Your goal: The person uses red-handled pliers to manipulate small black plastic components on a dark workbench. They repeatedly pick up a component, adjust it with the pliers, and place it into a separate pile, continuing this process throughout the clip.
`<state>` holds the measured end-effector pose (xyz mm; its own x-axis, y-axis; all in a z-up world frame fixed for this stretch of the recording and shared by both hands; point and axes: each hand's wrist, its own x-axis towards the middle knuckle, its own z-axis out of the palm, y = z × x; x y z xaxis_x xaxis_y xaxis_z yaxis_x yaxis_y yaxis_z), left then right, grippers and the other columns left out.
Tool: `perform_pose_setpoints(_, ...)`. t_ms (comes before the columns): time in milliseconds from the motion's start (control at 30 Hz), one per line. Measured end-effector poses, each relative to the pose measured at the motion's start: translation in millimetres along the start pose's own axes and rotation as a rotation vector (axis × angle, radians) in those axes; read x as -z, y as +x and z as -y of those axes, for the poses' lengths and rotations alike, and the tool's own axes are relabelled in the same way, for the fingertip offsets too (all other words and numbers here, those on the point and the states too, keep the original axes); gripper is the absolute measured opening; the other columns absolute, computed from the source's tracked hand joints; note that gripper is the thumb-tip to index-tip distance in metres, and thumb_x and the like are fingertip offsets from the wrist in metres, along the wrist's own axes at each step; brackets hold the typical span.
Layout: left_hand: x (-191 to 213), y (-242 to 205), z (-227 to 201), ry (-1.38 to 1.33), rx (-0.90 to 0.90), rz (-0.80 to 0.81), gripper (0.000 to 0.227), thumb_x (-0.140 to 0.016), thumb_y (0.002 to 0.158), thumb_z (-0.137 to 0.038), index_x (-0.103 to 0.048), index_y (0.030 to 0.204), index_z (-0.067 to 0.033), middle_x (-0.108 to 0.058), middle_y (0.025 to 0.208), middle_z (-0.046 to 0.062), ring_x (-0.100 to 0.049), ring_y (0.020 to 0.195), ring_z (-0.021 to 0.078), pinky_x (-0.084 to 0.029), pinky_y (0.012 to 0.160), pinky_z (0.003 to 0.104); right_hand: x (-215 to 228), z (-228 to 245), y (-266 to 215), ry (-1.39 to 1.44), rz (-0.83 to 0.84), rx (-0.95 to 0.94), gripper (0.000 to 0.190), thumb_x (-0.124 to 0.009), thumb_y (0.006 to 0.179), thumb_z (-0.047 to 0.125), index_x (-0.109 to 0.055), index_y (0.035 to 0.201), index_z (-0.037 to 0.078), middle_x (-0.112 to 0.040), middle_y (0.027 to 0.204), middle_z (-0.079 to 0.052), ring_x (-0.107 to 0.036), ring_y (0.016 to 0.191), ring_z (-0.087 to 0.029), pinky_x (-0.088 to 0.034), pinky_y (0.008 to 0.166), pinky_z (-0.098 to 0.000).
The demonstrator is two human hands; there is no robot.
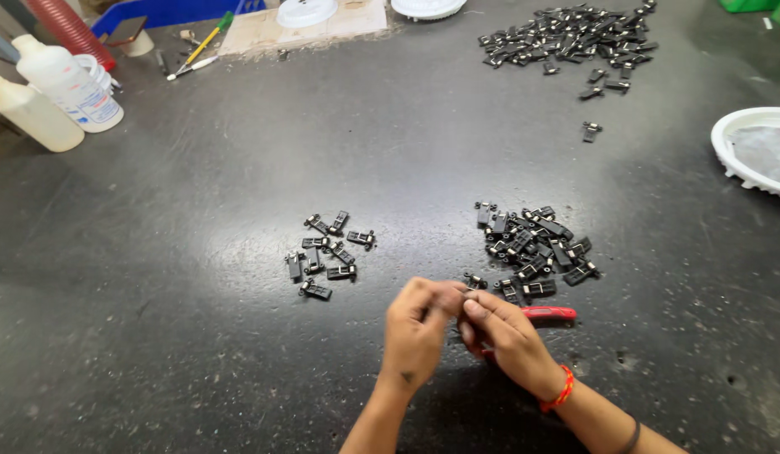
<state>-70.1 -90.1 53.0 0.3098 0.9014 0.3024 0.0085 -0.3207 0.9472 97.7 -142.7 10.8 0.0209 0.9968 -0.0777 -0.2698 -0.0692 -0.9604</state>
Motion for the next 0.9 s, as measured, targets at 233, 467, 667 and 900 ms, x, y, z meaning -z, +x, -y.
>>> perform_pose_setpoints(233,2.8,-1.5,2.4,0.182,-0.125,0.019,0.018,-0.073,0.09,-0.012,-0.079,0.106,-0.0054,-0.074,0.104,0.009,-0.07,0.078,0.0163,-0.056,0.065,0.026,-2.4,6.9,-1.4,-0.502,0.018,0.238,0.02,-0.051,0.101,0.012,-0.065,0.106,-0.001,-0.063,0.078,-0.005,-0.057,0.068,-0.012,-0.051,0.063,-0.0285)
perform_pose_setpoints(467,-6.7,-4.8,7.5,0.253,-0.163,-0.105,0.014,-0.074,0.086,-0.01,-0.078,0.099,-0.0051,-0.077,0.088,0.006,-0.07,0.064,0.0133,-0.054,0.058,0.026,-1.2,20.7,-6.3,-1.052,0.069,0.421,0.028,-0.066,0.089,0.015,-0.065,0.113,0.001,-0.069,0.107,-0.014,-0.066,0.101,-0.029,-0.053,0.089,-0.0385)
perform_pose_setpoints(667,17.4,10.5,21.8,-0.06,0.221,-0.279,0.017,-0.074,0.091,-0.012,-0.082,0.104,-0.0033,-0.07,0.076,0.001,-0.05,0.059,0.0033,-0.039,0.051,0.022,35.4,48.7,-18.9,-1.432,0.255,0.259,0.09,-0.096,0.056,0.046,-0.062,0.13,0.008,-0.056,0.131,-0.013,-0.052,0.122,-0.035,-0.043,0.1,-0.0419)
perform_pose_setpoints(900,16.3,11.6,22.1,-0.271,0.294,-0.172,0.023,-0.074,0.09,-0.014,-0.078,0.11,-0.0033,-0.075,0.083,-0.002,-0.057,0.064,0.0042,-0.046,0.057,0.02,28.3,45.7,-15.9,-1.43,0.045,0.014,0.073,-0.082,0.068,0.022,-0.057,0.135,0.01,-0.062,0.113,-0.012,-0.062,0.108,-0.031,-0.05,0.097,-0.0386)
